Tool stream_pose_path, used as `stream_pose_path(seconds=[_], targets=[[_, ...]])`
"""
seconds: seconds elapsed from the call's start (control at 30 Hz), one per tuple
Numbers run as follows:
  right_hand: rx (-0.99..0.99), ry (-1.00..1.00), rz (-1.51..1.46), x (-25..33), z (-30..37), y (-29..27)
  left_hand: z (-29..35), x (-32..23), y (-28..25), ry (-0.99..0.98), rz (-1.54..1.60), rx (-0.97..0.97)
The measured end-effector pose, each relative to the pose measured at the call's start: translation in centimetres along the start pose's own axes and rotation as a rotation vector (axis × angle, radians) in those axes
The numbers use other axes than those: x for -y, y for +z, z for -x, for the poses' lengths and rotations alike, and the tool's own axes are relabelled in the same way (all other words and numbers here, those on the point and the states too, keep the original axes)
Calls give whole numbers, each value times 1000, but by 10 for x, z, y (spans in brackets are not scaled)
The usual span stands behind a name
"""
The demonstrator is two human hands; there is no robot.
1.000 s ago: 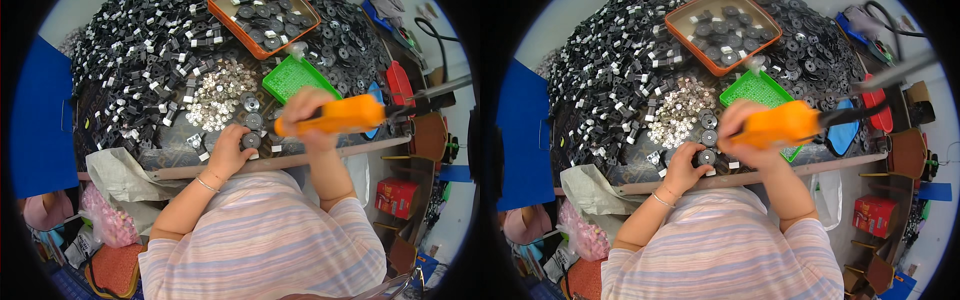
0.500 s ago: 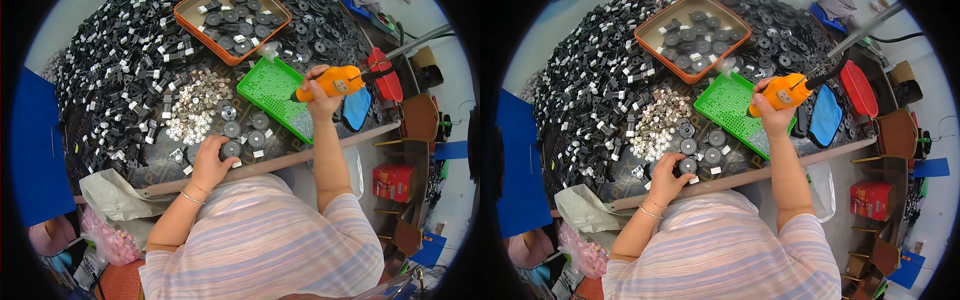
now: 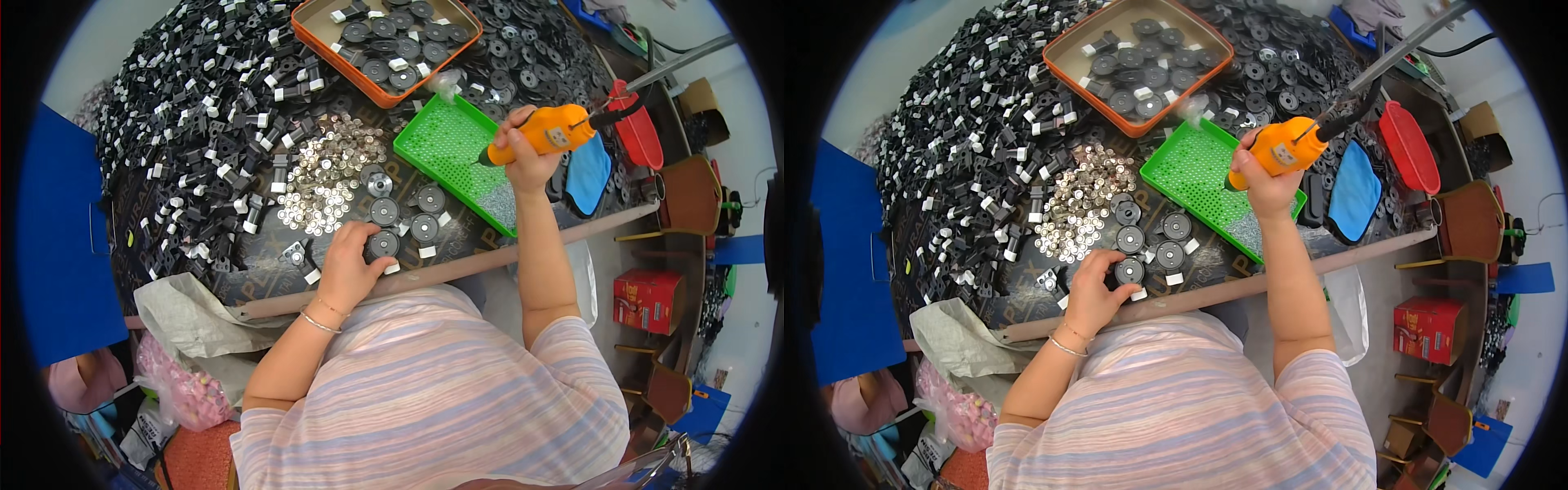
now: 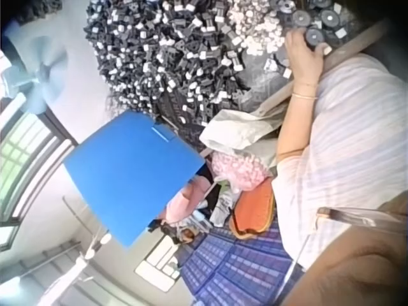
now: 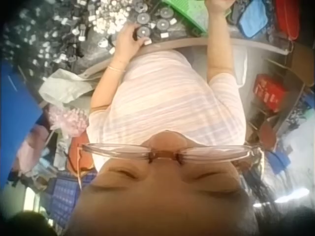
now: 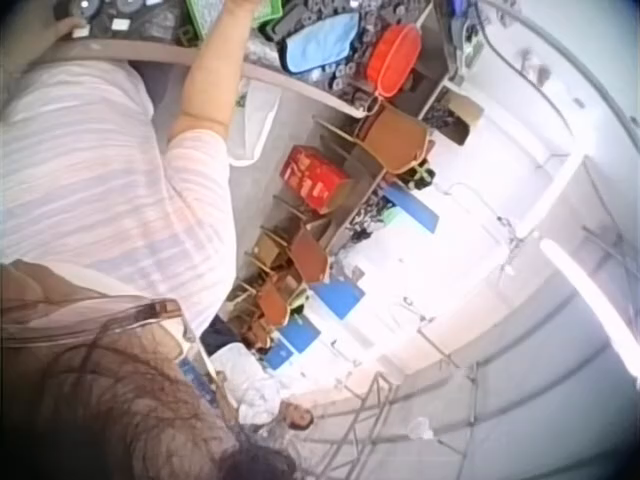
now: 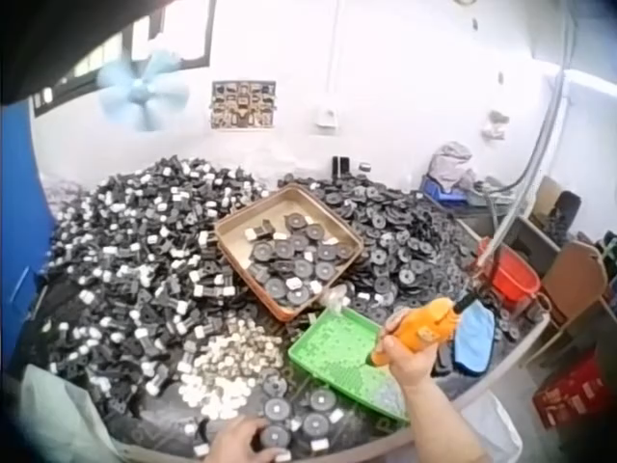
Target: Assembling small plastic components with metal plates using an electric screwdriver.
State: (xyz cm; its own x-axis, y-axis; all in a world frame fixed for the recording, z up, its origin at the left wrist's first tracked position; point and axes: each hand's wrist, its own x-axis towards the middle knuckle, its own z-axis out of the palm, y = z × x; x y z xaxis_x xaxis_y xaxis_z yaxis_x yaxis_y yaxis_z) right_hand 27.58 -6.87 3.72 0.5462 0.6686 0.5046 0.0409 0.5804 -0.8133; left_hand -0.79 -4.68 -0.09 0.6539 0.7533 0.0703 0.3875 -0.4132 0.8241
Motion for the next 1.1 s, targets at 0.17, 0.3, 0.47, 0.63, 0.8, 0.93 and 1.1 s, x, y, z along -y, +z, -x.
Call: stream_pose_path(seconds=[0.17,0.3,0.47,0.63,0.8,0.93,1.1], targets=[[25,-15,61,6,-3,3,2,1,0,23,-6,-18],[75,-48,-212,29,-1,17,1,1,-1,62,-32,-31],[389,70,-308,52,34,65,1,2,0,15,-5,-17],[572,213,-210,49,57,96,0,3,1,79,-21,-53],[677,268,-172,49,59,103,2,8,2,88,-28,-43],[717,168,-119,44,61,107,3,9,1,81,-22,-23],[735,188,-161,42,56,107,3,10,2,78,-30,-11]])
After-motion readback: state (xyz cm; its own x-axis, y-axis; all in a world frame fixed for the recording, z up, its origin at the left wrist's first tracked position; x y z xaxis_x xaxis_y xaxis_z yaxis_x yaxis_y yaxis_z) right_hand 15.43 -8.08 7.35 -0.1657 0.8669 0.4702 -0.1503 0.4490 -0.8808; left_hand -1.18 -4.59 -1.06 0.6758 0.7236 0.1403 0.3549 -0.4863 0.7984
